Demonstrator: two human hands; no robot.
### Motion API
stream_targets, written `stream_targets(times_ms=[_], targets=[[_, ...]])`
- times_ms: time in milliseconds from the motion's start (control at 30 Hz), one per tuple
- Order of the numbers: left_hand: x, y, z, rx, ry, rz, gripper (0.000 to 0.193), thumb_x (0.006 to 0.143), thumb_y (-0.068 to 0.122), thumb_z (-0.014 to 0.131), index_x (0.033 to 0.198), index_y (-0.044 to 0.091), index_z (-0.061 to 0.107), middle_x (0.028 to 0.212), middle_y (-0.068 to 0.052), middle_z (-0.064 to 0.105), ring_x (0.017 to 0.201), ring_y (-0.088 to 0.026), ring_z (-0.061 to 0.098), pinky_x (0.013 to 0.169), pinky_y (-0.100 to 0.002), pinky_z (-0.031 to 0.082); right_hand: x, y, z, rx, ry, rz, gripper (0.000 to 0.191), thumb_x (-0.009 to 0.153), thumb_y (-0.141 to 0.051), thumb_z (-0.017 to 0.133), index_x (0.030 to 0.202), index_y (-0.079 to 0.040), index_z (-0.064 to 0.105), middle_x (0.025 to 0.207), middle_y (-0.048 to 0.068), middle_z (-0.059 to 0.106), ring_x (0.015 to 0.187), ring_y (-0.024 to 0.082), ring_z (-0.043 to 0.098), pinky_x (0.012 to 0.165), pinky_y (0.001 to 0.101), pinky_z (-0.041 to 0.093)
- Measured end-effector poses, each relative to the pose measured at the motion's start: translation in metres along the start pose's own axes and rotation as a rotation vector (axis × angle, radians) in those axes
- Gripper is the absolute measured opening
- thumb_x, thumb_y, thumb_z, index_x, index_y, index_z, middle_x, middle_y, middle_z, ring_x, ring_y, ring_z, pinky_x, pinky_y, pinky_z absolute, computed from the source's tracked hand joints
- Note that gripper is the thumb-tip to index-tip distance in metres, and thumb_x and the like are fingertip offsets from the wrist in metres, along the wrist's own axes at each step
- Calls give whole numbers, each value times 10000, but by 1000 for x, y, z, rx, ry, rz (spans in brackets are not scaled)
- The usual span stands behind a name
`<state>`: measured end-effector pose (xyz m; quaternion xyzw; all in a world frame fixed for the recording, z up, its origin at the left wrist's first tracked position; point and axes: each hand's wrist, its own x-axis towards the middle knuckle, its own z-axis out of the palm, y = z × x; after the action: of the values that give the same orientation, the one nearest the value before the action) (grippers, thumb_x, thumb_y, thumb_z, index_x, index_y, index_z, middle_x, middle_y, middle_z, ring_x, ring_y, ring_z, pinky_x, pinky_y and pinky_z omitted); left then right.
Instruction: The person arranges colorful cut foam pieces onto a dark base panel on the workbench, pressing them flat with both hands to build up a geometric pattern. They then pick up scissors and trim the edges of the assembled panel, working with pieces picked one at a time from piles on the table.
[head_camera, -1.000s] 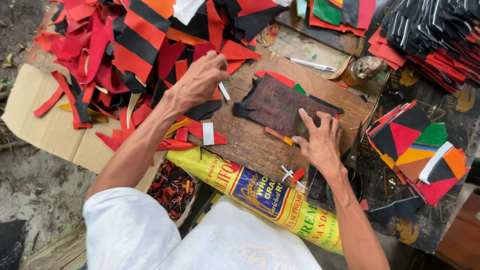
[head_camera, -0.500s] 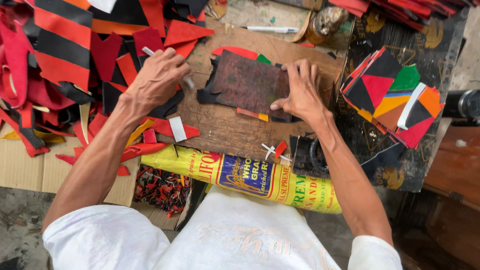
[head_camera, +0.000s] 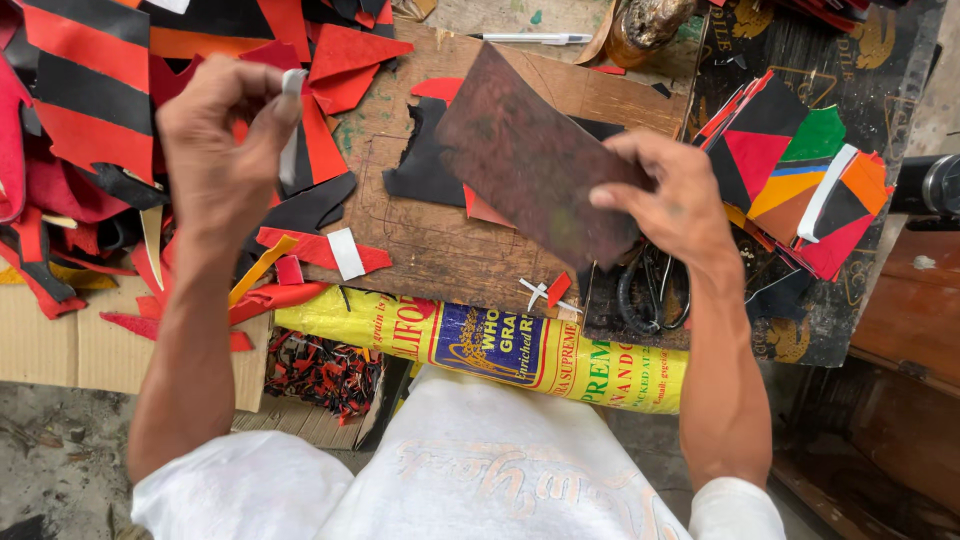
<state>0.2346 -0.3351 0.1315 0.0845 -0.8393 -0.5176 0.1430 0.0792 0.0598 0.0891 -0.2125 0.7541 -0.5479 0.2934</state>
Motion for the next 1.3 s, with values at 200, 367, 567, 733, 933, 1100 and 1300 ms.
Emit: stream_targets(times_ms=[200,367,567,733,933,1100,1300], targets=[[-29,25,0,-512,-620,-259,75,866,22,738,925,-14,710,1198,-83,670,1121,-179,586,875,-332,505,-50,24,67,423,-108,82,393,791,35,814,1164,53,691,1047,58,758,963,114,707,909,280,584],[-45,34,-8,-631,-548,-509,90,865,11,743,950,-20,750,1110,-93,780,1101,-263,692,977,-412,541,-49,40,111,364,-42,140,360,834,27,809,1176,42,699,1024,36,738,925,86,672,867,262,563],[-48,31,-26,-173,-513,-300,107,881,36,746,980,-4,758,885,-47,712,1125,-143,585,857,-298,483,-31,17,138,363,-113,141,421,802,-1,810,1210,10,709,1067,21,750,965,87,685,898,256,561],[-45,34,-61,290,-191,-444,119,951,37,731,1058,4,768,733,-22,636,603,-86,518,502,-271,402,-35,15,123,-43,212,-168,421,849,-46,800,1253,-35,684,1126,73,685,1053,166,650,951,310,529],[-40,28,-83,671,9,-299,107,967,-6,702,1069,8,732,852,-1,679,728,-73,604,628,-251,483,-48,43,61,-270,484,-103,304,887,-1,761,1187,-11,712,1124,102,675,967,176,665,861,299,551],[-39,50,-53,824,220,128,110,963,-55,692,1050,1,731,924,-46,710,813,-106,672,719,-270,548,-58,50,48,-283,514,-86,244,925,17,747,1163,11,696,1109,102,664,914,161,651,812,275,545],[19,16,114,13,-173,12,136,925,12,747,1054,15,704,898,-49,730,782,-114,723,703,-260,614,-38,51,63,-281,468,-155,206,915,30,738,1118,11,709,1047,99,687,916,160,673,814,282,558]])
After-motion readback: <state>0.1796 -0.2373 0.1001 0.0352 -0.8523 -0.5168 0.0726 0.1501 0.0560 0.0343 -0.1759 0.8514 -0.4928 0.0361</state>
